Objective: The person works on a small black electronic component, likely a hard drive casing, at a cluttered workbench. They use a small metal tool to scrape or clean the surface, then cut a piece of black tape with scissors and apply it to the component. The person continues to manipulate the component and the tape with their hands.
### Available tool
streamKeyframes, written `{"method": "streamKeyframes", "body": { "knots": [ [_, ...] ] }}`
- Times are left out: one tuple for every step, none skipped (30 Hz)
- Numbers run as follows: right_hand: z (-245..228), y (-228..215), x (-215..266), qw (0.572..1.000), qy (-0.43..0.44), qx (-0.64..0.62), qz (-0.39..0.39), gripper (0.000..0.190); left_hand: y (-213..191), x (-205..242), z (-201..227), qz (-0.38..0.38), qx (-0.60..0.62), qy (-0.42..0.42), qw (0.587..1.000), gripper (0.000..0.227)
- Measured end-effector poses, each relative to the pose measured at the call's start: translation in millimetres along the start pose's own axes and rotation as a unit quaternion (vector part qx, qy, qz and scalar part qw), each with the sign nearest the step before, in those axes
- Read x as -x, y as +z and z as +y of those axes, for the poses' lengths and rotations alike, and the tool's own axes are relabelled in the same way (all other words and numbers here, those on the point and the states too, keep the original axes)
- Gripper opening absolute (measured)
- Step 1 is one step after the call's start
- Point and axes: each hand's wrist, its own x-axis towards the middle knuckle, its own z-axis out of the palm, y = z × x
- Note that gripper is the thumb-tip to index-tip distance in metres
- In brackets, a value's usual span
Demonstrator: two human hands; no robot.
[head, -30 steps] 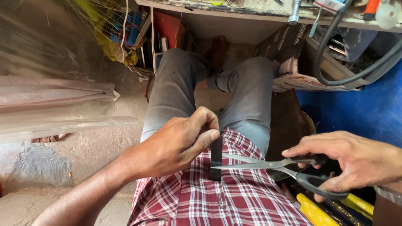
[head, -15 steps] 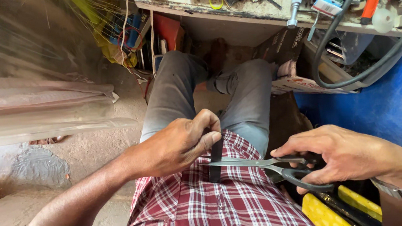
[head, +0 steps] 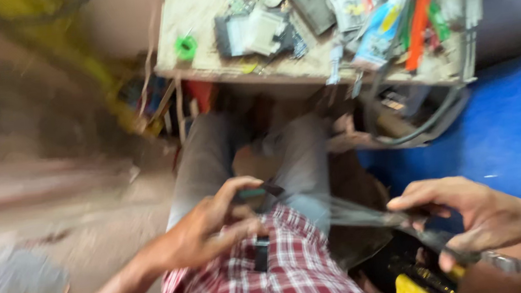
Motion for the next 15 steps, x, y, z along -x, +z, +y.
{"method": "streamKeyframes", "body": {
  "knots": [
    [6.5, -6.5, 6.9, 0.996, -0.035, -0.029, 0.08, 0.072, -1.5, -1.9, -3.7, -0.008, 0.004, 0.032, 0.999, 0.071],
    [10.4, -12.0, 14.9, 0.983, -0.071, -0.066, 0.155, 0.07, 0.0, -1.4, -8.2, -0.014, 0.012, 0.056, 0.998, 0.083],
    [11.4, -18.0, 22.0, 0.957, -0.043, -0.028, 0.286, 0.065, 3.2, -5.3, -14.3, -0.021, 0.02, 0.08, 0.996, 0.096],
    [16.0, -22.8, 21.3, 0.914, -0.013, 0.005, 0.407, 0.06, 9.3, -8.2, -21.4, -0.032, 0.055, 0.092, 0.994, 0.099],
    [19.6, -27.5, 18.0, 0.853, 0.018, 0.035, 0.52, 0.055, 14.1, -11.5, -28.3, -0.043, 0.09, 0.104, 0.99, 0.103],
    [25.3, -34.9, 8.3, 0.828, 0.032, 0.108, 0.549, 0.049, 17.0, -11.4, -33.4, -0.05, 0.126, 0.11, 0.985, 0.107],
    [31.5, -44.1, -5.4, 0.798, 0.045, 0.18, 0.574, 0.043, 18.4, -12.4, -37.2, -0.04, 0.114, 0.085, 0.989, 0.106],
    [35.4, -53.3, -18.3, 0.764, 0.056, 0.25, 0.592, 0.037, 21.3, -13.8, -39.3, -0.025, 0.103, 0.059, 0.993, 0.106],
    [36.0, -59.4, -25.1, 0.744, 0.062, 0.307, 0.591, 0.034, 23.3, -15.3, -39.9, -0.01, 0.091, 0.033, 0.995, 0.106],
    [38.2, -66.0, -34.5, 0.725, 0.064, 0.359, 0.585, 0.032, 24.1, -14.5, -38.7, 0.0, 0.07, 0.046, 0.996, 0.103],
    [41.0, -72.7, -43.6, 0.703, 0.065, 0.41, 0.578, 0.031, 23.8, -14.9, -36.1, 0.011, 0.048, 0.059, 0.997, 0.099],
    [43.1, -81.1, -50.7, 0.672, 0.085, 0.464, 0.571, 0.031, 21.5, -17.3, -31.9, 0.019, 0.026, 0.074, 0.997, 0.096],
    [45.6, -90.2, -58.0, 0.638, 0.105, 0.516, 0.562, 0.032, 16.7, -20.7, -26.1, 0.07, -0.015, 0.095, 0.993, 0.096],
    [49.0, -97.6, -64.4, 0.599, 0.126, 0.566, 0.551, 0.033, 9.7, -26.2, -18.5, 0.117, -0.055, 0.116, 0.985, 0.095],
    [53.1, -105.0, -72.4, 0.594, 0.14, 0.572, 0.548, 0.034, 1.2, -31.4, -8.9, 0.164, -0.095, 0.137, 0.972, 0.095]
  ]
}}
